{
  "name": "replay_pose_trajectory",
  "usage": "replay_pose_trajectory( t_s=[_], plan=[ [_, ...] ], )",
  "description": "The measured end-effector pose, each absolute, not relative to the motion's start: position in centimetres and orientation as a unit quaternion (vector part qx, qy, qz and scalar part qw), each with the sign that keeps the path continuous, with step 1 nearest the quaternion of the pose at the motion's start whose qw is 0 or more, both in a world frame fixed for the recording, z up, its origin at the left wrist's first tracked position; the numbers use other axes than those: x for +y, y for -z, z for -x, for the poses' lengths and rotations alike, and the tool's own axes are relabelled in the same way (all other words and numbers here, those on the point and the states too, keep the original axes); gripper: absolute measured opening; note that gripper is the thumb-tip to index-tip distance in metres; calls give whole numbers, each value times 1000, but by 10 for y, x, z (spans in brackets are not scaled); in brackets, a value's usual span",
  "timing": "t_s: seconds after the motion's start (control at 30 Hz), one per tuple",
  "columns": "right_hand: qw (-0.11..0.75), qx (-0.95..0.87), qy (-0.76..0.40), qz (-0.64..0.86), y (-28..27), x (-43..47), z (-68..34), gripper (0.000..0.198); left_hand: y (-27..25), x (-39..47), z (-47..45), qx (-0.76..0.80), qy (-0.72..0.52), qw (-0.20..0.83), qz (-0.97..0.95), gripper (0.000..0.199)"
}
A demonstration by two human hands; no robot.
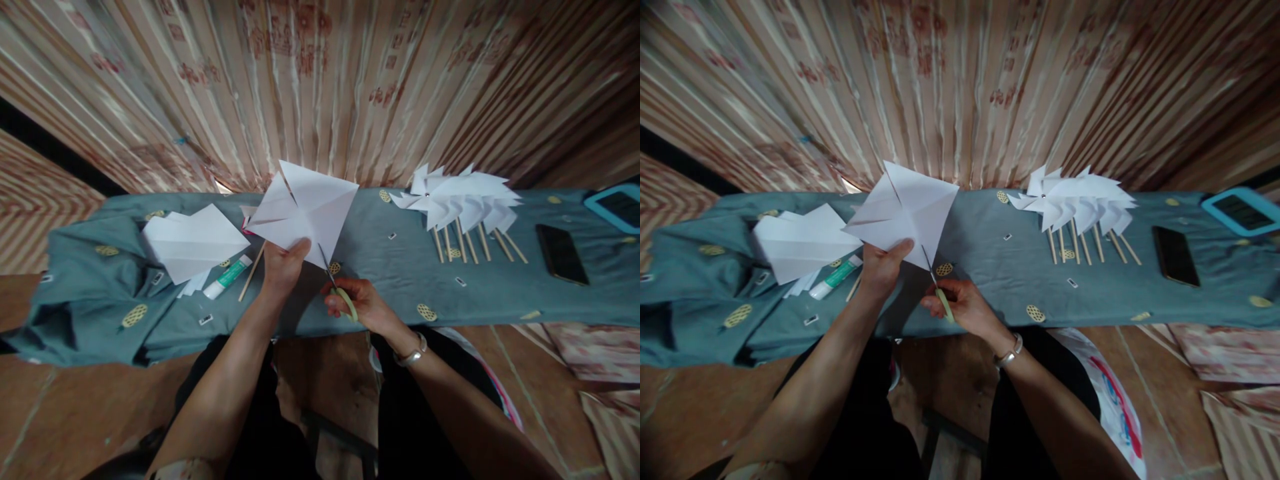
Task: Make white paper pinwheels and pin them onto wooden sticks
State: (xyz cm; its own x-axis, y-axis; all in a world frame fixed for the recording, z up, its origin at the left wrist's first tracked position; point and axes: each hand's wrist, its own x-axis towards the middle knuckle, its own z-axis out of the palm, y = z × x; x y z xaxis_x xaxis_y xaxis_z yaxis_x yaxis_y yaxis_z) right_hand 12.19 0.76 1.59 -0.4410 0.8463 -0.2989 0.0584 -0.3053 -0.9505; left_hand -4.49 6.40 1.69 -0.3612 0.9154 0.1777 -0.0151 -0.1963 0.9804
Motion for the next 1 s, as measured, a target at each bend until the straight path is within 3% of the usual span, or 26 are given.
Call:
replay_pose_trajectory(
  t_s=[0.47,1.0],
  plan=[
    [269,-557,-648,445,-19,9,-126,45,-25,53,37,528,-604,440,-403,26],
    [297,-511,-667,454,-17,9,-123,46,-28,52,38,518,-609,442,-406,28]
  ],
)
